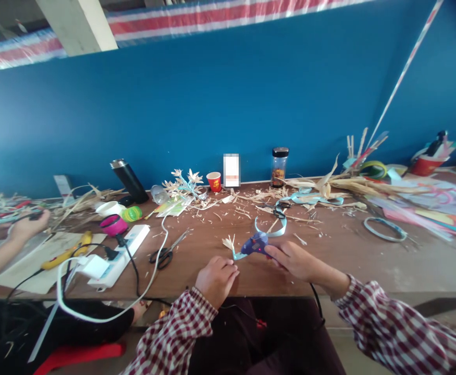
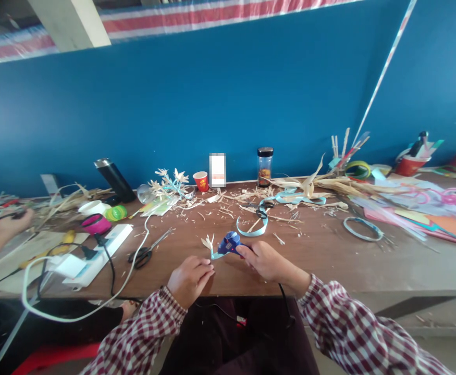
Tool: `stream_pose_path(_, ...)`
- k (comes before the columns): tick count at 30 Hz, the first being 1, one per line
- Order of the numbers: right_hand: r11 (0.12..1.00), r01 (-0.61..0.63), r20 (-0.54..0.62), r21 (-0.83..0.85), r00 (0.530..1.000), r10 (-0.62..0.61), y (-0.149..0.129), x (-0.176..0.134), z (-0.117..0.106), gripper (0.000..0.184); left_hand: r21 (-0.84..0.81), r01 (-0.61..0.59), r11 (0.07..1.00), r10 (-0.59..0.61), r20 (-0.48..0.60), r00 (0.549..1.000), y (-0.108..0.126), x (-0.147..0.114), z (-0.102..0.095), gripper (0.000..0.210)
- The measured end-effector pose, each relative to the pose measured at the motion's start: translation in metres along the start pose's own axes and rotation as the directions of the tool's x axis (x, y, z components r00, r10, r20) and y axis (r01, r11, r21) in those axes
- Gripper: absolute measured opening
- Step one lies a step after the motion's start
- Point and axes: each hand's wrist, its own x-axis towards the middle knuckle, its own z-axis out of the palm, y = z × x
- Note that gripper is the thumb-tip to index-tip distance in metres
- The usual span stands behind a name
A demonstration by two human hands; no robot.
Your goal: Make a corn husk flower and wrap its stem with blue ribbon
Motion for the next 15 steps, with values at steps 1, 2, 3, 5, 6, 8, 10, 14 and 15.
stream_pose_path(1, 1.0, -0.014, -0.002, -0.004, 1.0, 0.014, 0.0004, -0.0007, 0.0002, 0.04, 0.002, 0.0, 1.0, 0.0, -0.002, 1.0, 0.0, -0.0001, 0.0, 0.008)
stream_pose_path(2, 1.0, -0.03, -0.005, -0.01, 1.0, 0.03, 0.0008, -0.0014, 0.0005, 0.042, 0.004, 0.0, 1.0, 0.0, -0.004, 1.0, -0.0001, -0.0001, 0.0, 0.008)
stream_pose_path(3, 0.999, -0.043, -0.007, -0.021, 0.999, 0.043, 0.0011, -0.0021, 0.0008, 0.042, 0.006, 0.0, 1.0, 0.0, -0.006, 1.0, -0.0002, 0.0, 0.0, 0.008)
stream_pose_path(5, 0.997, -0.058, -0.005, -0.044, 0.998, 0.058, 0.0014, -0.0032, 0.0007, 0.044, 0.009, -0.003, 1.0, 0.003, -0.009, 1.0, -0.0003, 0.0004, -0.0003, 0.008)
stream_pose_path(6, 0.997, -0.063, 0.0, -0.051, 0.998, 0.063, 0.0013, -0.0036, 0.0002, 0.044, 0.01, -0.007, 1.0, 0.007, -0.009, 1.0, -0.0003, 0.0006, -0.0005, 0.009)
stream_pose_path(8, 0.996, -0.073, 0.001, -0.048, 0.997, 0.073, 0.0008, -0.0041, -0.0006, 0.045, 0.015, -0.016, 1.0, 0.016, -0.011, 1.0, -0.0001, 0.0012, -0.0009, 0.009)
stream_pose_path(10, 0.997, -0.075, 0.001, -0.024, 0.997, 0.075, 0.0005, -0.004, -0.0004, 0.045, 0.021, -0.019, 1.0, 0.019, -0.01, 1.0, 0.0002, 0.0016, -0.0012, 0.01)
stream_pose_path(14, 0.996, -0.085, -0.002, -0.016, 0.996, 0.085, 0.0017, -0.0027, 0.0025, 0.046, 0.022, -0.007, 1.0, 0.007, -0.006, 1.0, 0.0008, 0.0016, -0.0014, 0.01)
stream_pose_path(15, 0.996, -0.086, -0.006, -0.023, 0.996, 0.086, 0.0023, -0.0025, 0.003, 0.047, 0.02, -0.007, 1.0, 0.007, -0.005, 1.0, 0.0008, 0.0014, -0.0014, 0.01)
